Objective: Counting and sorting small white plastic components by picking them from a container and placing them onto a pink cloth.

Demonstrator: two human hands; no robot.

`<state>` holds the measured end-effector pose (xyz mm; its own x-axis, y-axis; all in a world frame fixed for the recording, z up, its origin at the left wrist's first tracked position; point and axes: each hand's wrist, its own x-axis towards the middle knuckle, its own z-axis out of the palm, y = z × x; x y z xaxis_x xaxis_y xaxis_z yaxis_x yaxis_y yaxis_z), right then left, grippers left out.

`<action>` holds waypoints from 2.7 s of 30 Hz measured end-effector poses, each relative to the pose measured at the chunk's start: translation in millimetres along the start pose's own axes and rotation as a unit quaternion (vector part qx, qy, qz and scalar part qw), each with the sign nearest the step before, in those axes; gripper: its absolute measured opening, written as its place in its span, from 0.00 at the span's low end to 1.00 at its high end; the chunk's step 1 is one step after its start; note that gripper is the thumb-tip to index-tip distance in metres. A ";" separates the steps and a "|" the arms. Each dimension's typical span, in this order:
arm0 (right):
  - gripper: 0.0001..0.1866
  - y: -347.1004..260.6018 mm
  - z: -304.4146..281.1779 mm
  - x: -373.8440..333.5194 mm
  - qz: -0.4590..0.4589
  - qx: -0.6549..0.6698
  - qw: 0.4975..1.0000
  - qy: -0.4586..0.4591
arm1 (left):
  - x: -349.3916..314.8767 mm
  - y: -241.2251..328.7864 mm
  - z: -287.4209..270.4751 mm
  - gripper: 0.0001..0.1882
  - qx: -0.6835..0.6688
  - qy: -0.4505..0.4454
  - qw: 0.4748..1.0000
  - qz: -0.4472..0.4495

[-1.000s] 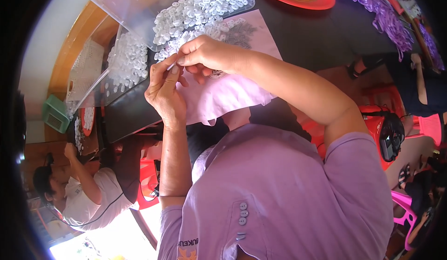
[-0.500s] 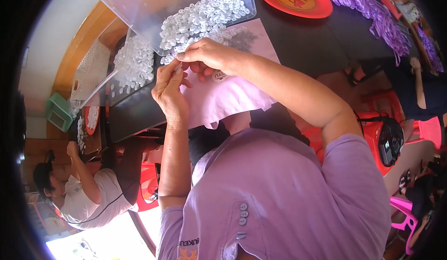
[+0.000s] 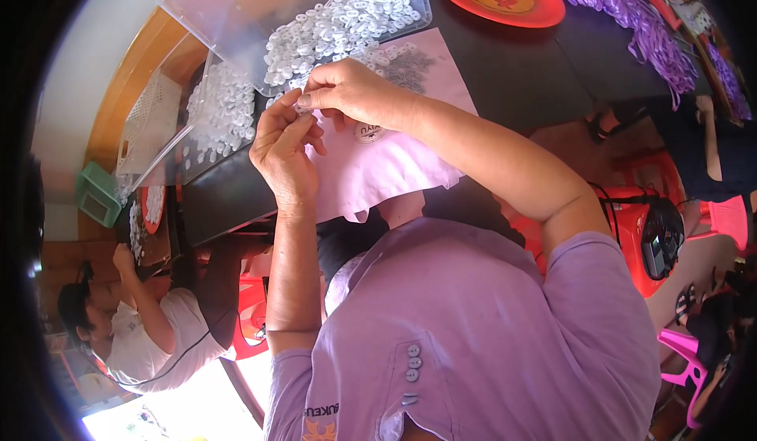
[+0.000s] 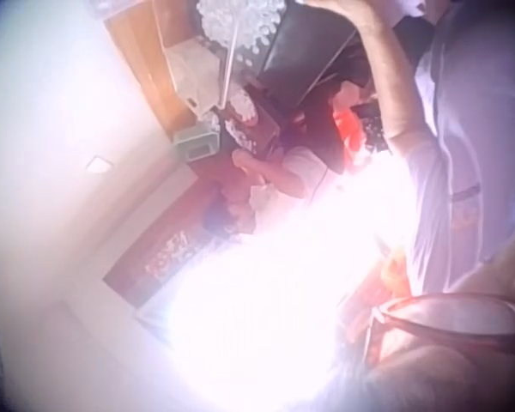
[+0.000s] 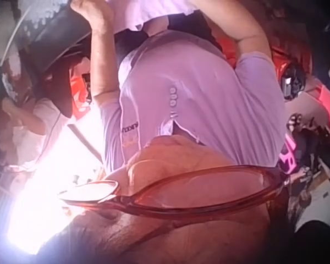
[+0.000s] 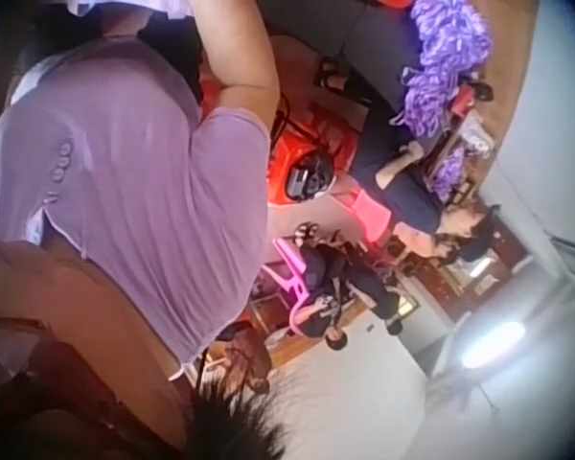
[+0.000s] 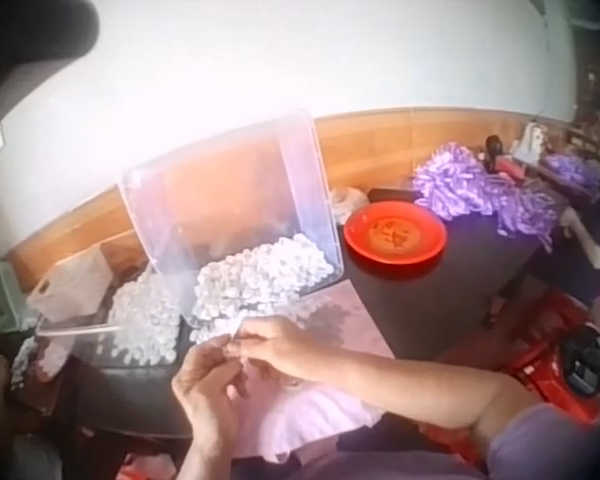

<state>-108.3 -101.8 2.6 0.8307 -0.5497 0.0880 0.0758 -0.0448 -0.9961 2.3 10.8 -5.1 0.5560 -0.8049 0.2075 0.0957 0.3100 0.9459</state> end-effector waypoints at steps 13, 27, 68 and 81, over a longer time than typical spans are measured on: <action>0.12 -1.4 -8.3 -9.1 0.047 0.058 0.997 -0.015 | -6.0 -11.6 0.4 0.15 0.207 -0.025 0.968 0.139; 0.11 -5.3 -3.9 -20.3 0.087 0.153 0.982 -0.073 | -14.7 -16.9 -6.1 0.13 0.153 -0.027 0.969 0.192; 0.06 16.0 -59.1 -17.3 -0.087 -0.335 0.932 0.109 | 24.9 -21.9 0.1 0.06 0.614 -0.156 0.736 0.240; 0.04 3.1 -42.2 -25.7 -0.169 -0.313 0.928 0.106 | 16.1 10.2 2.5 0.05 0.186 -0.072 0.976 -0.087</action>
<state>-152.6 -123.0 -2.9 0.6850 -0.5652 0.4597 -0.0785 -0.6846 -0.7247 10.2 -0.3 8.6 0.4335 -0.9001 0.0436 -0.1433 -0.0211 0.9895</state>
